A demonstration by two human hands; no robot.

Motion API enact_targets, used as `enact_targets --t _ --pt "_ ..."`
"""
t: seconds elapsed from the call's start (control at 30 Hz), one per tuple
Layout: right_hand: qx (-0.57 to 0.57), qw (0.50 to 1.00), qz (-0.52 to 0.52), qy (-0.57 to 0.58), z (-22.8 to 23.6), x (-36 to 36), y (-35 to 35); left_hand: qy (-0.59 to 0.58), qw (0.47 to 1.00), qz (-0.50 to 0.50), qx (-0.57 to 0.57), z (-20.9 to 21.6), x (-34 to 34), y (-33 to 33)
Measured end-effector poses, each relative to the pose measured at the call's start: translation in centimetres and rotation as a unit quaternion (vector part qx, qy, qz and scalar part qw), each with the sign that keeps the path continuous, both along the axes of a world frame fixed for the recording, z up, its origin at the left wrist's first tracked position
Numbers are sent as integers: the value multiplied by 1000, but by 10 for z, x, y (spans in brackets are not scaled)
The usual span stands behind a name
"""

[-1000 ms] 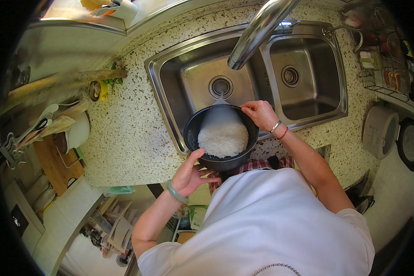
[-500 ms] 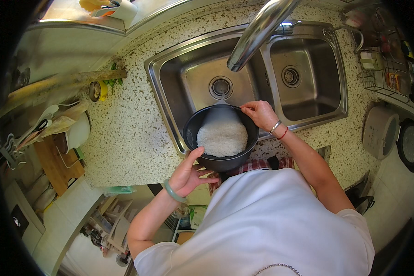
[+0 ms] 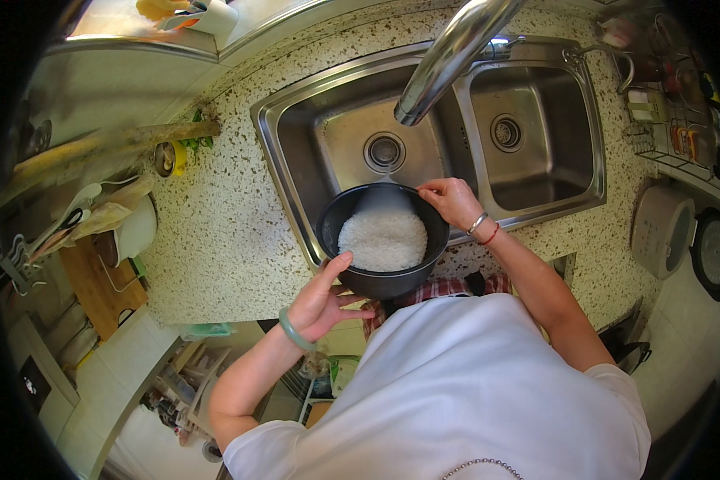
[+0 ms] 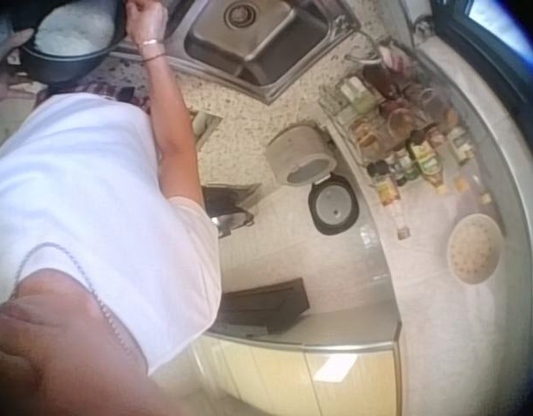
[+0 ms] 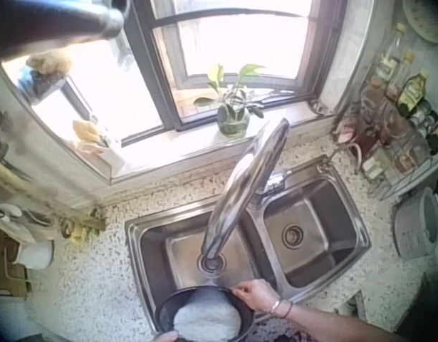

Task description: The person retrieves a knife from a drawer, washes it, and dries it with a cloth. They then measure rice from a bag into a black pot using a plastic cup and wash the rice in the sink multiple times, draining the water after each rinse.

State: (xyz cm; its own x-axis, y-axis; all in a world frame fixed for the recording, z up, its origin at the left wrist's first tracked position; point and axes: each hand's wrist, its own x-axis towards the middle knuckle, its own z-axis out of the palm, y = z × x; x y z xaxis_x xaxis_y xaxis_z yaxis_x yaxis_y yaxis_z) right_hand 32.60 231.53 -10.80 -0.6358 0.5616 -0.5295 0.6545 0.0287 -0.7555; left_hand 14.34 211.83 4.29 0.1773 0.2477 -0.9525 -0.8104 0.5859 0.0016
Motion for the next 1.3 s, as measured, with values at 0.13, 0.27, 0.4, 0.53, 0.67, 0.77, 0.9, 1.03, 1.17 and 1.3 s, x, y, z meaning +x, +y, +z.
enact_targets --t 0.13,0.27,0.4,0.53,0.67,0.77,0.9,1.03,1.17,1.3 --pt "-4 1000 0 -3 0 0 0 2 1000 -10 -5 2 -2 3" --pt "-15 1000 -12 1 -1 0 -1 8 1000 -20 -8 3 -3 4" --pt "-18 1000 -11 -3 -3 1 -2 10 999 -30 -12 4 -4 5" --pt "-17 1000 -18 5 -10 4 -6 13 999 -47 -18 5 -7 8" --pt "-23 1000 -18 4 -8 4 -8 16 998 -55 -23 9 -9 10" --pt "-21 1000 -20 10 -10 4 -11 17 998 -63 -26 10 -11 10" --pt "-23 999 -27 16 -11 5 -13 26 996 -79 -23 14 -12 14" --pt "-37 999 -35 17 -9 3 -13 30 995 -97 -21 14 -15 15" --pt "-50 998 -45 18 -9 3 -16 41 993 -107 -28 15 -16 15" --pt "-62 997 -52 19 -11 2 -18 46 992 -113 -36 16 -18 16"
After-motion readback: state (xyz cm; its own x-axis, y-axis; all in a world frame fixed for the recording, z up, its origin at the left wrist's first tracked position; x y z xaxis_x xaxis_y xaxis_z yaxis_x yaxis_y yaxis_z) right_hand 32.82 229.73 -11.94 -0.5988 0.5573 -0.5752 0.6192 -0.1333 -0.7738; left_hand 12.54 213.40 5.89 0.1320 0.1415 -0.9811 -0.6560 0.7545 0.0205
